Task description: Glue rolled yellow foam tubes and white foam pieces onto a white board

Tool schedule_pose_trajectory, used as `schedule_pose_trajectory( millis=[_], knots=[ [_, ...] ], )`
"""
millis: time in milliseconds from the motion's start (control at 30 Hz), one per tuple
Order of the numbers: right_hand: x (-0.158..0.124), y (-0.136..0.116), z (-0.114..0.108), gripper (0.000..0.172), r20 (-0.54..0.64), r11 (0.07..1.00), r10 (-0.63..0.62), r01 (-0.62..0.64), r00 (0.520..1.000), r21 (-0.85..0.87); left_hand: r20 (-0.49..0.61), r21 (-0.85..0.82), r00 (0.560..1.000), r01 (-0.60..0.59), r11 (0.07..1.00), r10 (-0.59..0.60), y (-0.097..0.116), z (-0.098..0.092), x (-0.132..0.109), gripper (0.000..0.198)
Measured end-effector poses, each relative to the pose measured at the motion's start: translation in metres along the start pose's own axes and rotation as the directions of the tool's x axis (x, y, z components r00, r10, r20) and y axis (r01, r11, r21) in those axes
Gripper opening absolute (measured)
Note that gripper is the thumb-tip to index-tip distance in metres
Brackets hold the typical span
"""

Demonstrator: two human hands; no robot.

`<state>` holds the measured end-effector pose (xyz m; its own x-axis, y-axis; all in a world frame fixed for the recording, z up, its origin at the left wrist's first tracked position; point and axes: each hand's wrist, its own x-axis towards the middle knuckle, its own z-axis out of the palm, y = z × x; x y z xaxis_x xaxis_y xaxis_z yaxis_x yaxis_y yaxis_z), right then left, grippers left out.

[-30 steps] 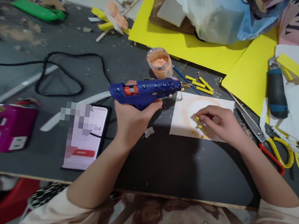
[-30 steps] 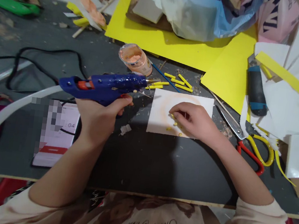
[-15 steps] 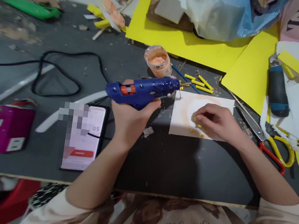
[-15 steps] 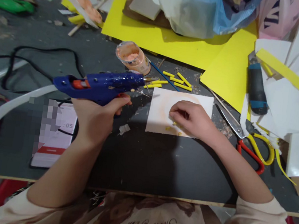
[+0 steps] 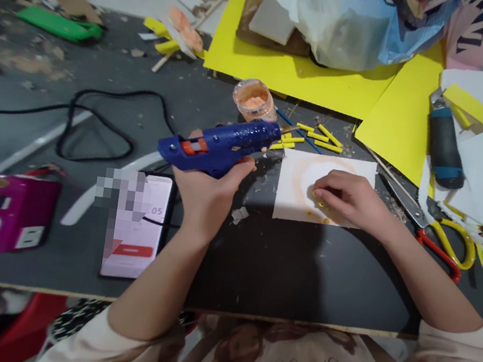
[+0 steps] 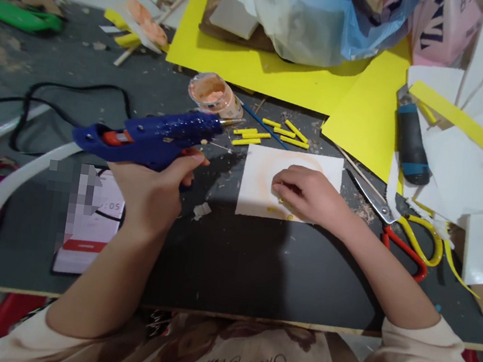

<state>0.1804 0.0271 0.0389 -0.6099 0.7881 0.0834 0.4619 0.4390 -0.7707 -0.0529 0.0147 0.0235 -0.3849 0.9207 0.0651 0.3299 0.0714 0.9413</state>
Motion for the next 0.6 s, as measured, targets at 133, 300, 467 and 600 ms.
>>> schedule_pose_trajectory(
  millis=[133, 300, 467, 600],
  knots=[
    [0.000, -0.001, 0.000, 0.021, 0.007, 0.997, 0.073, -0.073, 0.997, 0.015, -0.080, -0.093, 0.996, 0.017, 0.996, -0.025, 0.005, 0.003, 0.001, 0.022],
    [-0.002, -0.005, -0.007, 0.026, -0.048, 0.980, 0.178, -0.173, 0.983, 0.095, -0.108, -0.092, 0.994, 0.023, 0.995, -0.033, 0.005, 0.005, 0.002, 0.019],
    [0.017, -0.005, -0.023, 0.023, -0.190, 0.974, 0.201, -0.217, 0.961, -0.062, -0.076, -0.090, 0.996, 0.033, 0.995, -0.040, 0.004, 0.005, 0.002, 0.021],
    [0.055, 0.018, -0.026, 0.016, -0.199, 0.949, 0.088, -0.143, 0.976, -0.280, -0.064, -0.070, 0.997, 0.043, 0.997, -0.047, 0.005, 0.006, 0.001, 0.020]
  ],
)
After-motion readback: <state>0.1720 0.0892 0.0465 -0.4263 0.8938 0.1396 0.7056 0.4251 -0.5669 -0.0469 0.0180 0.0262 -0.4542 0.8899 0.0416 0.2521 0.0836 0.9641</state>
